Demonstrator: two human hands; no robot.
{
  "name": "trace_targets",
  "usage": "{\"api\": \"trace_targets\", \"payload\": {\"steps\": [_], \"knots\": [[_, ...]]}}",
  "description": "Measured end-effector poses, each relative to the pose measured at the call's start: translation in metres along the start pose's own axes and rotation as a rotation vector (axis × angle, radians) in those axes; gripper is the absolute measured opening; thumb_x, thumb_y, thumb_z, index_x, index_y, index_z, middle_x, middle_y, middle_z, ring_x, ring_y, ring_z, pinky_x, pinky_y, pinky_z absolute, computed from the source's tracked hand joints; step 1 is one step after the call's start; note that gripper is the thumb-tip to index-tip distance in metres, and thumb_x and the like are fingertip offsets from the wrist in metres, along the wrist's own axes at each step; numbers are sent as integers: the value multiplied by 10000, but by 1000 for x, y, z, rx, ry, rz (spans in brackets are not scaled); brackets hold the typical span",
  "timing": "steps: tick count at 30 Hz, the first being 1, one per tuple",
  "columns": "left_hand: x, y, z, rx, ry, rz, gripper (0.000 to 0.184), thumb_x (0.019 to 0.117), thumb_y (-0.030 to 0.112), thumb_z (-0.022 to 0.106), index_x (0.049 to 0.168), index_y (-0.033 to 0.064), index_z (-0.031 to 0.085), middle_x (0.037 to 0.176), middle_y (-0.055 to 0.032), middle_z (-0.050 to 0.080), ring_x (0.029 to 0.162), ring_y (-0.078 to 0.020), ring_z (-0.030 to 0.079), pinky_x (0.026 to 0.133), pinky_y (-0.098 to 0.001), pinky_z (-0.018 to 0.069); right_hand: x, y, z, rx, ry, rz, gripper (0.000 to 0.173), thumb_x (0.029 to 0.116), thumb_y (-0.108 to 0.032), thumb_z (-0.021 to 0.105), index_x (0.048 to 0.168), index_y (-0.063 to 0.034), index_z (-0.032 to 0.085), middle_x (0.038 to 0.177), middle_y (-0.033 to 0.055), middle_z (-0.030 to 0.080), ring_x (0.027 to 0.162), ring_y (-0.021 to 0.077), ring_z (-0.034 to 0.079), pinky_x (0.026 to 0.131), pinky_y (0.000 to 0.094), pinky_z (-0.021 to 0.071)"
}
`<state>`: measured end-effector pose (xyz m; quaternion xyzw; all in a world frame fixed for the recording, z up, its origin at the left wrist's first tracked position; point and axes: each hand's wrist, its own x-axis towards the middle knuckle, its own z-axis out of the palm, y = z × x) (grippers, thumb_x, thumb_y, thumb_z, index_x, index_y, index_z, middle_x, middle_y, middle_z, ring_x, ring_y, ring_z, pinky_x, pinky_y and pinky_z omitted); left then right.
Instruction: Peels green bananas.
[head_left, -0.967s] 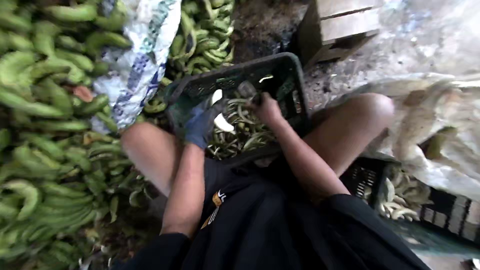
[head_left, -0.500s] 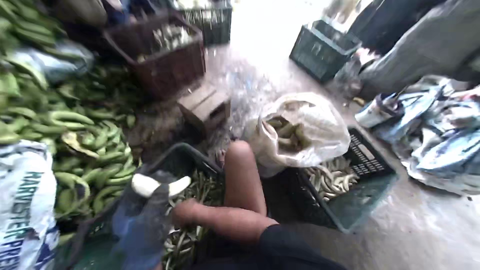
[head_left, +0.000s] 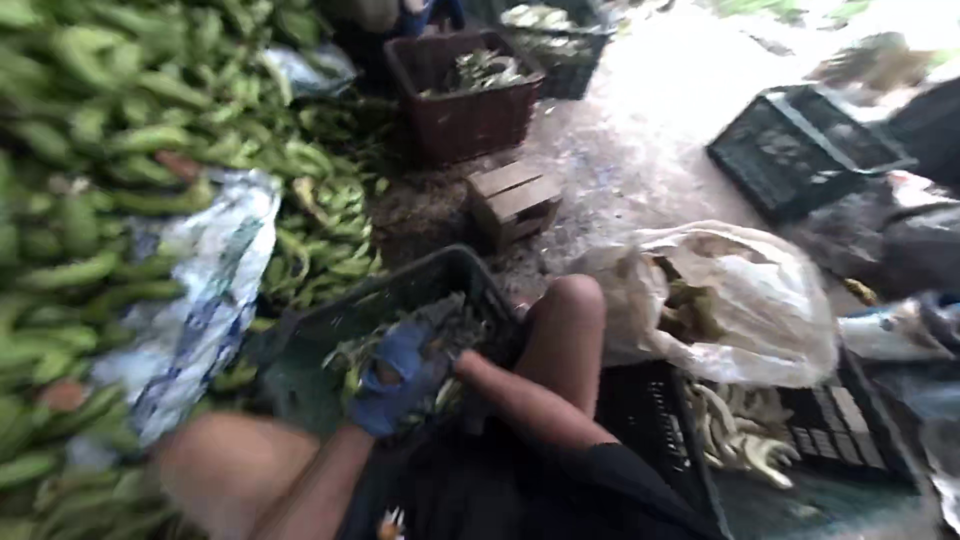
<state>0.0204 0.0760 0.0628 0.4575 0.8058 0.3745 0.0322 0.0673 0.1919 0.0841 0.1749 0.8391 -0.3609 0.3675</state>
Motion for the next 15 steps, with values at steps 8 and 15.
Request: {"api": "trace_targets", "payload": {"steps": [8,15], "knots": [[-123,-113,-161,165,285,-743,441,1014,278,599,1452,244,566,1320,-42,678,1151,-170,678,1029,-451,540,105,31,42,-302,-11,-43,468,948,-444,693,1313,-152,672,1260,185,690,1182,419,646,983,702,480],[-162,-201,-217,315,358,-1001,451,1008,402,607,1426,234,597,1284,-90,694,1183,-283,662,1044,-575,490,118,15,43,-402,-82,26,544,967,-511,655,1325,-103,650,1272,201,682,1201,409,644,1014,664,487]]}}
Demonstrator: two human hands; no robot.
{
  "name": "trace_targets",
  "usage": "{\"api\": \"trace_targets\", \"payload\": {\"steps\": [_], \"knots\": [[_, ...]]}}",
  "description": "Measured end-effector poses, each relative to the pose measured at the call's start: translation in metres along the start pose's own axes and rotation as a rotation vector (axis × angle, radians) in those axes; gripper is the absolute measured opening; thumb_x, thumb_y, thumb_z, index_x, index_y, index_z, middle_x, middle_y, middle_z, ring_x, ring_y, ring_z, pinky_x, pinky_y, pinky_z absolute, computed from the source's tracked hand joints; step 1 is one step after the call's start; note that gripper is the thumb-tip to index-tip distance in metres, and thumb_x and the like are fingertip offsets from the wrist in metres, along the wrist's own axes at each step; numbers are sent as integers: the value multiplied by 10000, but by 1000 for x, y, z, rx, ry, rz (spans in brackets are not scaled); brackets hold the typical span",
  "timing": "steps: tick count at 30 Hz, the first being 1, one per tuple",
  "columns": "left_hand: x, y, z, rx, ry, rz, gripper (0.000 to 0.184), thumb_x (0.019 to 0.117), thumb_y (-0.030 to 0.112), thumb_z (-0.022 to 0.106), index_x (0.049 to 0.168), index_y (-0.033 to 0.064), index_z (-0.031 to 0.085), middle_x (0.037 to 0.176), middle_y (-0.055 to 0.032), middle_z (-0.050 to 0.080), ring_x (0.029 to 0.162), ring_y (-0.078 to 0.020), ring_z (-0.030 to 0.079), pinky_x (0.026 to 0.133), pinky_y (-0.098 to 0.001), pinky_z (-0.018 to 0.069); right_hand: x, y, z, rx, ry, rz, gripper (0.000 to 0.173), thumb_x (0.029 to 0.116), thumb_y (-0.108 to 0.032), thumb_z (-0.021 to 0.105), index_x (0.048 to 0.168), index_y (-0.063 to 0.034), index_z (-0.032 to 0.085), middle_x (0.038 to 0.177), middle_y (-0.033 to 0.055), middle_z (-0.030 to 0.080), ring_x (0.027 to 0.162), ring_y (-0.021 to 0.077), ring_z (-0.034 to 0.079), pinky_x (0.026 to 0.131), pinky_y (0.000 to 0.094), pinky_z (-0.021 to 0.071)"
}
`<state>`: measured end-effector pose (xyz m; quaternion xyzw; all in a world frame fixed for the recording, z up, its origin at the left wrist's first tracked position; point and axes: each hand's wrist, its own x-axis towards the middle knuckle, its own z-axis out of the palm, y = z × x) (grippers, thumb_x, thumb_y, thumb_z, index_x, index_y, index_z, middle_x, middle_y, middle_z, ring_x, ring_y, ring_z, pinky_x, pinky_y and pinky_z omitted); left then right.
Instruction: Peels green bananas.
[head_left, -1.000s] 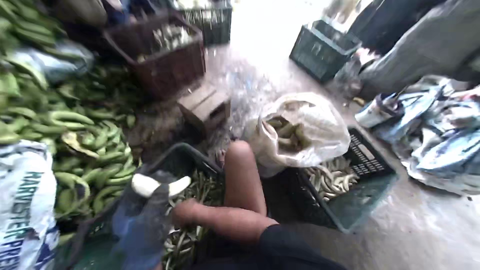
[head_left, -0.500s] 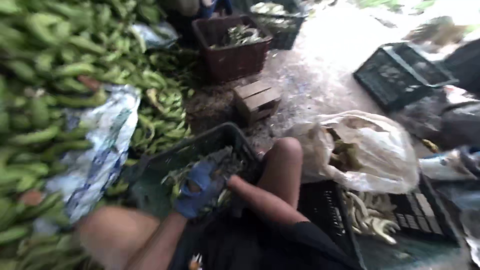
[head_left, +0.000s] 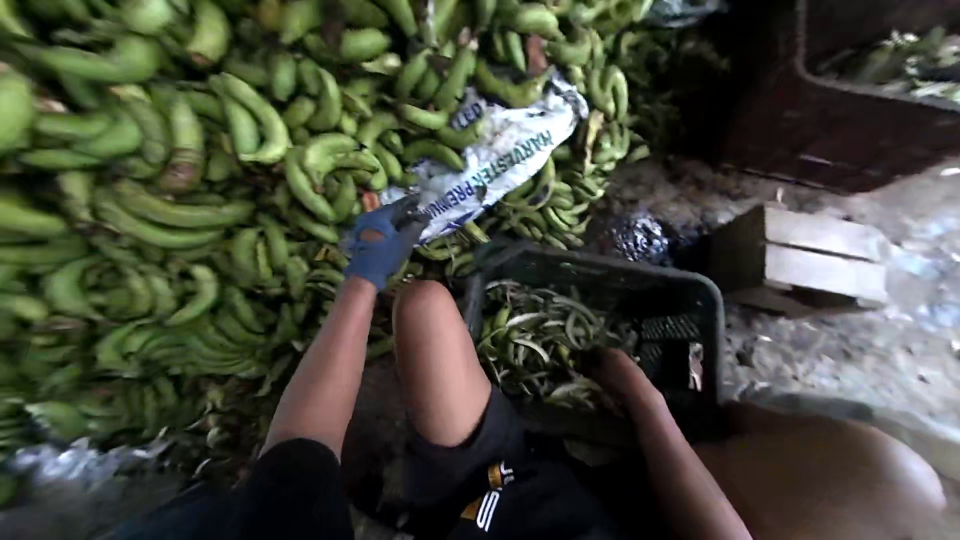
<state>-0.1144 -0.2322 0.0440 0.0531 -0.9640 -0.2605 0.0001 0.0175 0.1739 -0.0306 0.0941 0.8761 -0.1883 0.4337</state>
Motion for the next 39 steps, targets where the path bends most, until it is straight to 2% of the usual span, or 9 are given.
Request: {"api": "trace_targets", "payload": {"steps": [6,13,17,22,27,32,34,37,39], "knots": [[49,-8,29,181,-90,245,415,1040,369,538,1421,217,606,1319,-158,663,1244,-369,613,1067,-593,450,20,3,6,-9,-28,39,541,953,-527,668,1295,-109,664,1254,193,689,1188,411,648,1003,678,488],[89,115,102,342,-320,633,428,967,333,610,1387,254,633,1247,-167,685,1096,-401,670,863,-652,524,23,5,6,37,-60,67,499,951,-523,646,1291,-159,664,1229,169,702,1161,404,660,963,702,497],[109,177,171,461,-365,362,792,860,426,704,1556,196,407,1261,-281,626,1033,-494,655,767,-701,521,20,2,2,21,-97,88,532,961,-517,623,1368,-174,619,1293,174,679,1205,410,645,981,693,495],[158,193,246,631,-287,166,1090,784,512,734,1644,183,152,1324,-344,562,1130,-540,596,868,-704,491,13,-9,-5,21,-112,38,539,968,-504,624,1388,-167,598,1312,191,662,1201,428,643,972,691,505],[176,196,263,688,-227,130,993,783,254,742,1627,284,220,1230,-322,614,1036,-524,640,785,-695,518,7,-10,-5,53,-94,-50,572,953,-511,642,1408,-170,581,1324,189,651,1200,432,638,973,688,507],[165,192,208,293,-314,103,691,821,293,752,1427,57,519,1267,-282,629,1173,-485,605,924,-732,463,-4,-4,-13,105,-30,-88,560,947,-520,653,1379,-166,603,1315,174,657,1194,412,643,977,677,503],[158,190,173,101,-343,115,786,818,293,799,1520,182,465,1369,-220,607,1280,-437,561,1029,-713,424,-13,-3,-18,128,-9,-91,551,952,-498,666,1375,-149,607,1306,184,660,1192,417,642,980,680,500],[133,184,120,-310,-330,93,809,789,223,835,1514,290,482,1410,-56,614,1282,-234,589,1053,-529,500,-21,-1,-25,132,27,-86,539,956,-504,662,1353,-143,620,1278,184,676,1177,415,652,970,675,506],[101,180,92,-876,-404,141,756,849,16,737,1522,205,450,1326,-48,643,1121,-169,661,925,-379,588,-27,0,-32,176,88,-76,524,965,-486,650,1352,-133,626,1259,189,686,1169,412,659,968,673,510]]}}
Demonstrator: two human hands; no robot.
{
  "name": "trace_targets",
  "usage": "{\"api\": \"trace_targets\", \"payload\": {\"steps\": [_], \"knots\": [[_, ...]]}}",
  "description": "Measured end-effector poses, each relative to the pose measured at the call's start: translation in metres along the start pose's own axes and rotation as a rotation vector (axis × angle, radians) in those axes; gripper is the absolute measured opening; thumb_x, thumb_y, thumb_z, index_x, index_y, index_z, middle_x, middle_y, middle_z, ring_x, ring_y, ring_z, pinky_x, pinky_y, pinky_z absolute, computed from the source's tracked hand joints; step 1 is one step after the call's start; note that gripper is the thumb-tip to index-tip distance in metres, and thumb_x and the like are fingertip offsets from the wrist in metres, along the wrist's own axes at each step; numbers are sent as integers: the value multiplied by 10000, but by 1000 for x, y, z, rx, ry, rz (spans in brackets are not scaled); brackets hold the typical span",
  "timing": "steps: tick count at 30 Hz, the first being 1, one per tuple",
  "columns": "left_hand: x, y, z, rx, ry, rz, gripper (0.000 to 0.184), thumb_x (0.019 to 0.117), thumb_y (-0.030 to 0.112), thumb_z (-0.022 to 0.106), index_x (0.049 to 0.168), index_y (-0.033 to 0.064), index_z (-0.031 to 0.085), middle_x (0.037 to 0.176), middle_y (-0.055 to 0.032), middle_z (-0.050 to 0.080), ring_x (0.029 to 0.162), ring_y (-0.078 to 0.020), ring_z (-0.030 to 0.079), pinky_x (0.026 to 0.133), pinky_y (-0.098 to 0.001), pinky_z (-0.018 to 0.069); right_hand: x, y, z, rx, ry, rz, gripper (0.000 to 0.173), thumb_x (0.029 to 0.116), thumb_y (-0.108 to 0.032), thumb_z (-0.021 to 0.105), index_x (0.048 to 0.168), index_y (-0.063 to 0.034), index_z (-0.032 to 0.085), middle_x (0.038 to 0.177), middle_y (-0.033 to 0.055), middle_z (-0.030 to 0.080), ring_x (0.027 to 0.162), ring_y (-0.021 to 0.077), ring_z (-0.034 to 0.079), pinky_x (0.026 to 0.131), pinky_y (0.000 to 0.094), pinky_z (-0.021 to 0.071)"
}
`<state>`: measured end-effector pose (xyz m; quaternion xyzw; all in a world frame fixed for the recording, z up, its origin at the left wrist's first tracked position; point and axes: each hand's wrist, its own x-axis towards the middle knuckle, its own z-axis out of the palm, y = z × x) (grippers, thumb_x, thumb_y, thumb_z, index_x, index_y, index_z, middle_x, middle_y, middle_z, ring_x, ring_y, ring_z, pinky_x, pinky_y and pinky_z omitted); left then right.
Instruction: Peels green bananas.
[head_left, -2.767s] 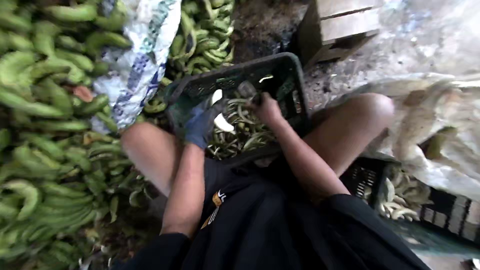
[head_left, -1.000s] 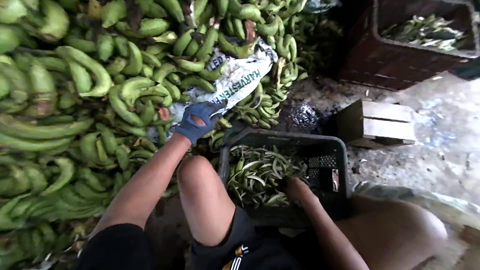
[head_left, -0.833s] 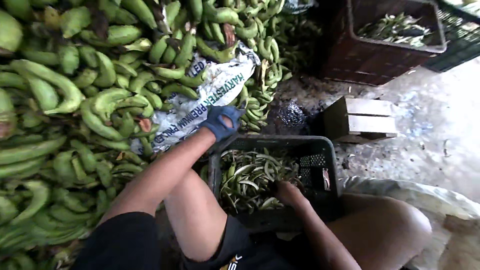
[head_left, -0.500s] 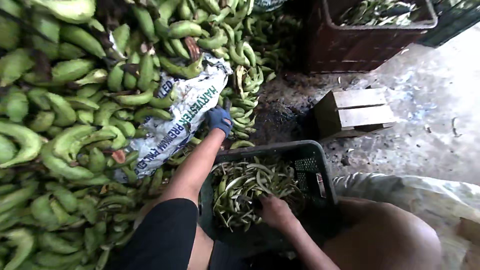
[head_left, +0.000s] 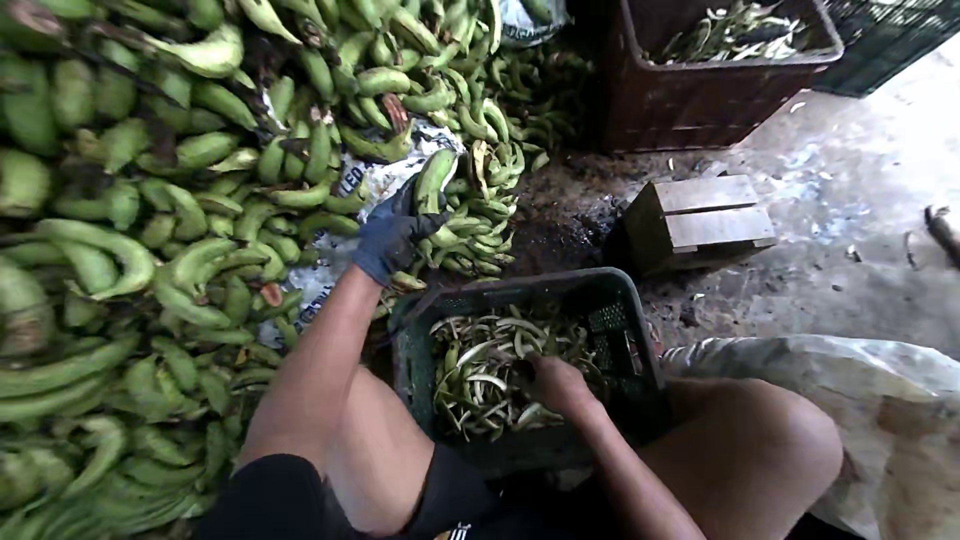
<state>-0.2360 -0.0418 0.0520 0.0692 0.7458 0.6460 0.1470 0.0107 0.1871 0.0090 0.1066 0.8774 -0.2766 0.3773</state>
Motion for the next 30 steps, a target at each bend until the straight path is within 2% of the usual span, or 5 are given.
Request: {"api": "trace_targets", "payload": {"steps": [4,9,16,22,30], "knots": [[-94,20,8,-700,-109,78,375,1053,170,430,1422,133,482,1239,-103,659,1040,-220,682,856,-417,608,7,4,0,340,301,-133,520,983,-489,653,1335,-108,633,1158,126,722,1057,276,707,953,523,569],[-138,-65,36,-953,-115,96,392,1033,423,542,1283,124,589,1152,-120,665,1031,-288,675,900,-560,579,8,1,18,1163,305,-424,395,976,-322,698,1308,-115,640,947,67,706,738,156,653,683,368,583],[-245,97,111,-781,263,-197,178,1040,-21,380,1160,49,491,913,19,642,815,-36,665,742,-212,598,38,9,34,1525,301,-380,394,931,-303,768,1218,-70,633,937,82,722,791,193,708,744,416,618],[-188,-63,80,228,157,82,693,885,493,765,1457,173,541,1382,13,634,1261,-75,594,1064,-307,516,22,18,10,1482,452,-400,412,906,-298,801,1195,-50,644,877,103,709,687,188,676,657,384,603],[-228,64,95,-209,157,-169,471,943,27,651,1376,-60,486,1192,-102,632,1021,-95,647,868,-279,576,25,19,20,1342,315,-387,503,863,-230,842,1281,-76,609,1003,87,725,804,183,705,732,387,613]]}}
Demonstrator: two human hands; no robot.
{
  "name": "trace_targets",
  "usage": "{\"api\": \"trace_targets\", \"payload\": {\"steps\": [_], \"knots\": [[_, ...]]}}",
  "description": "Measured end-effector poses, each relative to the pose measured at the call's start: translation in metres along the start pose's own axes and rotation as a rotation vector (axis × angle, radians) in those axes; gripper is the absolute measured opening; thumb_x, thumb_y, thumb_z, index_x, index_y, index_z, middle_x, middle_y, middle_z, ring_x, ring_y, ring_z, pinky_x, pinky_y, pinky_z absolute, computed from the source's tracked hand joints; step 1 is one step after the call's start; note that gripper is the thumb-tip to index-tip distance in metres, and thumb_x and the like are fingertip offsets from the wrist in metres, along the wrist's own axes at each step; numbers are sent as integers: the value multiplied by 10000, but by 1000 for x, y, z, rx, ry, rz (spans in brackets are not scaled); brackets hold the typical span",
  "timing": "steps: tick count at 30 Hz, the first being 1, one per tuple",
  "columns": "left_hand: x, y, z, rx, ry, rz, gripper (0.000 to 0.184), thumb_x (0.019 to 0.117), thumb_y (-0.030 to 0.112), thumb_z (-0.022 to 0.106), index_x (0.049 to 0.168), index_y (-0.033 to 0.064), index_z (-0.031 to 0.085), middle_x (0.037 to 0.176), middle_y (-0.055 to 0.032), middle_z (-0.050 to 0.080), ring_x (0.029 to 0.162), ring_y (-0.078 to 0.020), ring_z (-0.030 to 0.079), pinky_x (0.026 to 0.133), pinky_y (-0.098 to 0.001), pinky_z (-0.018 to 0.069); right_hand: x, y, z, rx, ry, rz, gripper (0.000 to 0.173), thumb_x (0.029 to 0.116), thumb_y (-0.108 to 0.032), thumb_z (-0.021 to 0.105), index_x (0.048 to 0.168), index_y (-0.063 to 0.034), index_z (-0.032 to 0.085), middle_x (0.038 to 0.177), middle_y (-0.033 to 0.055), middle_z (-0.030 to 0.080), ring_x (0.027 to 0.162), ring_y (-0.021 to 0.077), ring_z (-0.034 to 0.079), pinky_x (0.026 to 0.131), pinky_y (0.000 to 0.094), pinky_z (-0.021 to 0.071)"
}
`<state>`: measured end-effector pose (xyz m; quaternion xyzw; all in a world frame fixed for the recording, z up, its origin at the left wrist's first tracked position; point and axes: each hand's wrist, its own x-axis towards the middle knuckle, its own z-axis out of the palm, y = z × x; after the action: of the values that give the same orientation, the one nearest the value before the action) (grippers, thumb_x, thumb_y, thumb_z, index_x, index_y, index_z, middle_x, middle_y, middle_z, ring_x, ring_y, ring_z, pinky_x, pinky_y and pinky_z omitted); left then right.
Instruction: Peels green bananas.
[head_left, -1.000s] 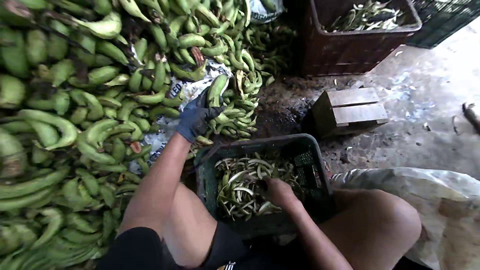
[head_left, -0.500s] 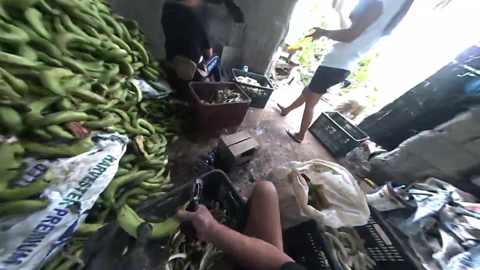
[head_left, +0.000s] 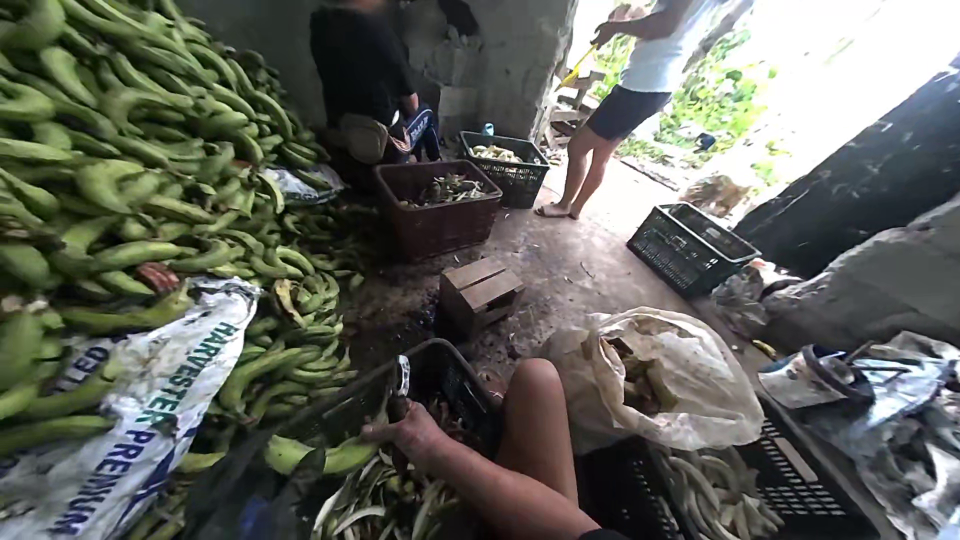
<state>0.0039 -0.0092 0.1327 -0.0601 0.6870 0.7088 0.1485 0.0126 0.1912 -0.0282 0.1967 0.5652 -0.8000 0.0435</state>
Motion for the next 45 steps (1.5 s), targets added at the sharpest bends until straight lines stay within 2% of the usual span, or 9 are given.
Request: {"api": "trace_targets", "payload": {"steps": [1,3,5,10,15,17,21,33,45], "knots": [[7,2,-2,-16,28,-68,496,935,-16,657,1399,2,483,1205,-53,622,1032,-81,634,903,-295,569,0,-3,1,0,-19,-3,501,861,-213,843,1282,-74,608,1008,86,726,811,179,706,740,384,613],[69,-110,-32,-81,-89,489,587,928,182,731,1381,-98,484,1230,-201,662,1045,-197,706,765,-339,645,1,-1,2,11,-52,-21,474,856,-210,848,1249,-69,624,980,81,728,792,171,701,734,378,613],[94,-140,-46,-21,-98,298,671,879,396,789,1416,86,531,1285,-108,668,1123,-202,682,843,-423,632,3,4,2,33,-69,-12,459,854,-220,850,1228,-66,634,965,80,728,791,175,702,741,385,614],[64,-103,-25,-4,-24,222,571,925,176,757,1436,72,525,1357,-83,639,1233,-171,625,1040,-359,546,3,6,4,69,-52,46,449,861,-208,841,1236,-66,639,991,93,734,817,192,713,754,391,617],[45,-58,-3,-168,-1,-37,460,970,13,626,1410,-2,494,1306,-111,632,1175,-170,628,1022,-352,529,5,-2,3,164,-23,31,401,886,-156,800,1234,-54,628,968,96,726,786,177,698,724,373,606],[63,-107,-2,-262,-59,432,482,1008,116,576,1391,-146,447,1276,-233,639,1104,-227,677,913,-331,592,7,-2,3,160,-20,25,391,894,-168,792,1231,-56,628,955,93,722,781,176,696,719,368,604],[49,-71,-7,-214,59,145,458,991,98,632,1408,-26,486,1249,-136,642,1125,-178,643,968,-360,560,7,8,6,117,-61,31,398,908,-201,791,1242,-54,634,1010,98,734,856,192,716,794,396,612],[49,-119,-29,262,43,326,513,920,303,755,1392,181,596,1300,-29,666,1156,-150,653,965,-395,582,-42,-76,11,-262,31,-129,268,933,-52,716,1183,-2,632,916,50,729,790,115,698,756,327,621],[42,-107,-32,210,114,152,306,976,325,670,1178,98,703,1055,-41,739,978,-125,702,915,-396,589,-35,-36,24,-143,-49,-125,255,901,-26,669,1152,-53,635,940,60,732,806,153,711,752,370,631]]}}
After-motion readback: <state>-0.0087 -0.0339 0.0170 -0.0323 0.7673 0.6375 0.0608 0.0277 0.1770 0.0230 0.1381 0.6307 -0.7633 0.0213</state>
